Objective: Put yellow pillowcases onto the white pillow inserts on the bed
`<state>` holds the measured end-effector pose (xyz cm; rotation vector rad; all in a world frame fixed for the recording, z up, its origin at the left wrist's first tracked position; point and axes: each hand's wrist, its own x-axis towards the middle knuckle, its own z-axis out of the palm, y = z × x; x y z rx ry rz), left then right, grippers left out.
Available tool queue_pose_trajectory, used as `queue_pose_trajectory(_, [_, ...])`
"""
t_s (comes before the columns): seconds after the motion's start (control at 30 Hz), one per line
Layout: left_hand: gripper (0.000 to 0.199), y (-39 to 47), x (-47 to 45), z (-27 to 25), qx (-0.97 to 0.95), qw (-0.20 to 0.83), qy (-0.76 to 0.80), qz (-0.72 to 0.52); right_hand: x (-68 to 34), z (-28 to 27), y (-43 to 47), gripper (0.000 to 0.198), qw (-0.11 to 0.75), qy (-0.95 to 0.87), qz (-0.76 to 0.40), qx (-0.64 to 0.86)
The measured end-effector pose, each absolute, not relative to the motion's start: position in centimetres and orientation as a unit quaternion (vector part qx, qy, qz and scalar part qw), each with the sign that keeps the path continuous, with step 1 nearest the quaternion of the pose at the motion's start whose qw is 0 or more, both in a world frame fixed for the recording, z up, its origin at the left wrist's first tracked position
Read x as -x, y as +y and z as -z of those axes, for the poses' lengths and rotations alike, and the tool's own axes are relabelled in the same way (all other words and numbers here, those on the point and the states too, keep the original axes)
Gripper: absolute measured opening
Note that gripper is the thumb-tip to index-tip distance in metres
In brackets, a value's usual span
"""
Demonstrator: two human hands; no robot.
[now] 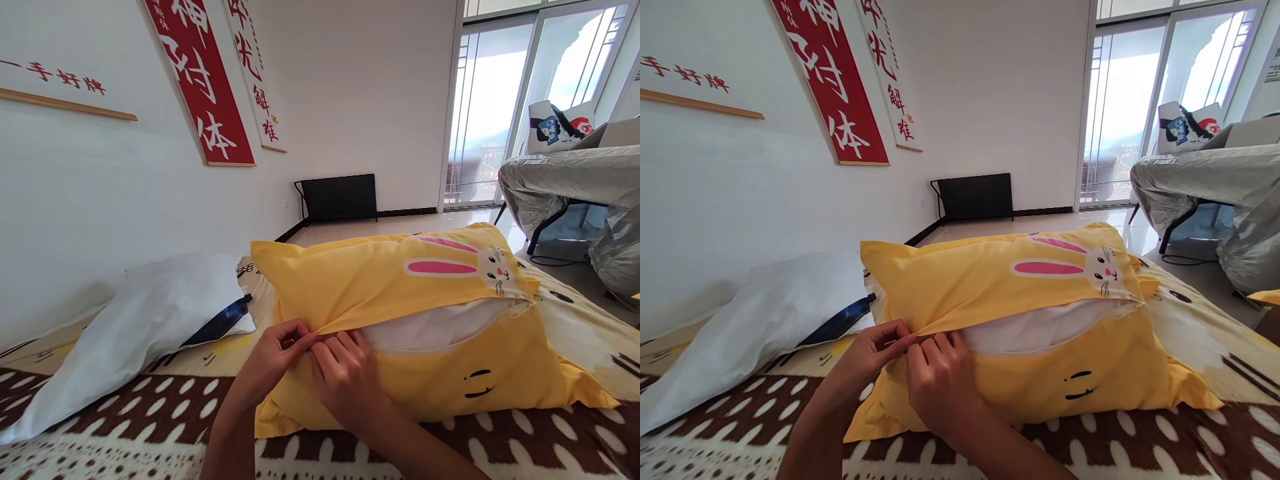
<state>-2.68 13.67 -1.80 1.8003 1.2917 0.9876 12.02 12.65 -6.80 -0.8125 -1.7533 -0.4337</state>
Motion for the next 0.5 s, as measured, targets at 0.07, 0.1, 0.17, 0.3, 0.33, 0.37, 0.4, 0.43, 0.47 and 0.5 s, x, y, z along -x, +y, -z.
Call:
queue_pose_trajectory(0.07, [0.029,13.7,2.6,1.9,-0.701,0.345,0.498,-0.378,-12.0,6.8,12.7,0.022,0.551,-0.74,0.189,0.336])
queue_pose_trajectory(0.1, [0.029,13.7,2.6,1.9,-0.707,0.343,0.494,-0.373,-12.0,6.8,12.7,0.021,0.556,-0.739,0.174,0.337])
queue_pose_trajectory(0.17, [0.027,13.6,2.7,1.7,-0.724,0.332,0.484,-0.364,-12.0,6.9,12.8,0.02,0.573,-0.735,0.119,0.343])
queue_pose_trajectory(0.3, [0.024,12.8,3.3,0.9,-0.772,0.278,0.466,-0.331,-12.1,6.9,12.8,0.015,0.601,-0.72,0.01,0.347])
queue_pose_trajectory(0.33, [0.023,12.6,3.5,0.7,-0.785,0.254,0.463,-0.322,-12.2,6.9,12.9,0.015,0.607,-0.715,-0.004,0.347])
queue_pose_trajectory(0.37, [0.023,12.4,3.8,0.6,-0.796,0.229,0.464,-0.314,-12.3,6.7,12.8,0.014,0.612,-0.711,-0.015,0.347])
queue_pose_trajectory(0.4, [0.024,12.2,4.1,0.6,-0.804,0.205,0.467,-0.307,-12.3,6.6,12.8,0.014,0.615,-0.708,-0.022,0.346])
queue_pose_trajectory(0.43, [0.025,12.1,4.3,0.6,-0.807,0.185,0.471,-0.303,-12.4,6.5,12.8,0.014,0.618,-0.706,-0.029,0.344])
queue_pose_trajectory(0.47, [0.026,12.1,4.4,0.7,-0.809,0.172,0.474,-0.302,-12.4,6.4,12.8,0.014,0.619,-0.706,-0.034,0.342])
queue_pose_trajectory(0.5, [0.026,12.1,4.4,0.8,-0.809,0.164,0.477,-0.302,-12.5,6.3,12.8,0.014,0.621,-0.706,-0.04,0.338])
